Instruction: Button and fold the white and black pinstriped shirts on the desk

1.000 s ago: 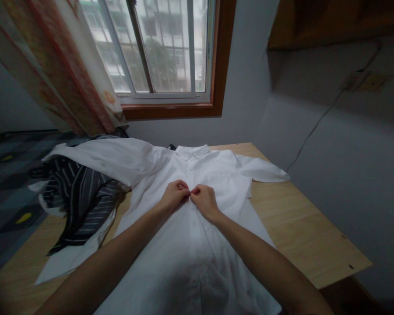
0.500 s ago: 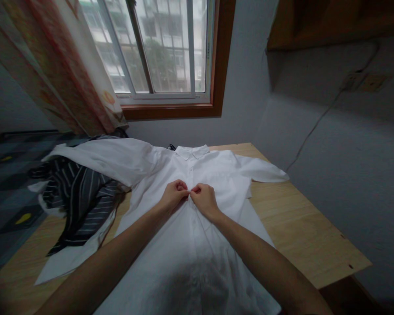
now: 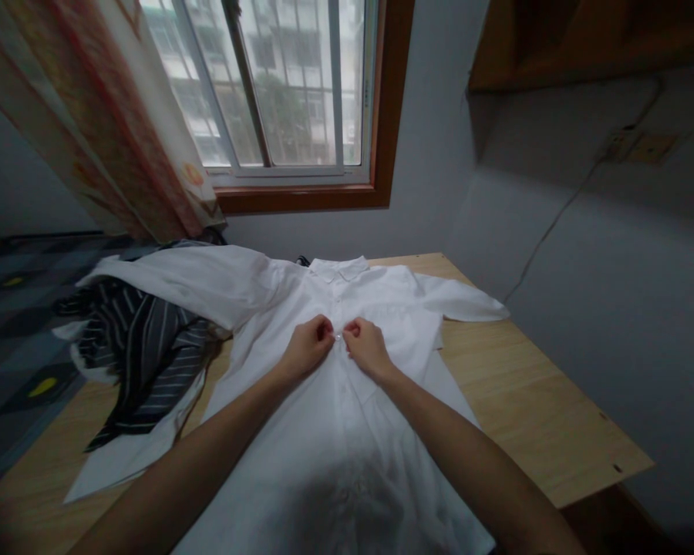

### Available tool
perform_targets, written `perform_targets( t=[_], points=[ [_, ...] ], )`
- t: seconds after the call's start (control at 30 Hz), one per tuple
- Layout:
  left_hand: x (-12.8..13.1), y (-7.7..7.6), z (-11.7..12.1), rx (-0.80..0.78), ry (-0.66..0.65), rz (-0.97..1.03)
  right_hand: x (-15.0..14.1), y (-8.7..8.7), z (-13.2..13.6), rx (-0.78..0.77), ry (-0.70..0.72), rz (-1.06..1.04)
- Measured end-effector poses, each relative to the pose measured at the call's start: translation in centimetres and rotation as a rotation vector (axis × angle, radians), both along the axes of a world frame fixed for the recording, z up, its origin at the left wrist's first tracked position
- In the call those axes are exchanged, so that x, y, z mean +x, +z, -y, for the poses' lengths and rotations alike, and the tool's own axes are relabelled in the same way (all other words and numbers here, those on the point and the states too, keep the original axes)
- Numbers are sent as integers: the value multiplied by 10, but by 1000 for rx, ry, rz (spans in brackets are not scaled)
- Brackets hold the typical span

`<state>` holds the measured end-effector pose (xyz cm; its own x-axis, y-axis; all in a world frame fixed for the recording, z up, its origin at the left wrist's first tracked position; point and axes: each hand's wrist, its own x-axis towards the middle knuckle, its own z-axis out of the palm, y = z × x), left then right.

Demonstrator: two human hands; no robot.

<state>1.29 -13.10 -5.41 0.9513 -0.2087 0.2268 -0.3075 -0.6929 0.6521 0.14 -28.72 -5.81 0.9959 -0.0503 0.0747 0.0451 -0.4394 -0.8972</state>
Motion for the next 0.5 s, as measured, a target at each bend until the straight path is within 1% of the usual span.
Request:
perform_targets(
  t=[0.07,0.1,0.17,0.23,0.3,0.37,0.5],
  points=[
    [1,-4,-6,185,-23,88,1,2,11,-282,-14,179],
    [1,-6,-8,273,-46,121,1,1,17,-423,0,237],
    [2,-11,-12,421,-94,137,3,-4,28,-652,70,251],
    [3,-13,-13,518,-123,104,5,-11,37,-797,149,187],
    [6,-13,-12,567,-140,66,9,-19,41,-867,185,141],
    [11,-12,-11,590,-148,38,14,-23,42,-893,190,127],
    [27,-12,-10,611,-153,21,28,-23,41,-898,175,109]
  ],
)
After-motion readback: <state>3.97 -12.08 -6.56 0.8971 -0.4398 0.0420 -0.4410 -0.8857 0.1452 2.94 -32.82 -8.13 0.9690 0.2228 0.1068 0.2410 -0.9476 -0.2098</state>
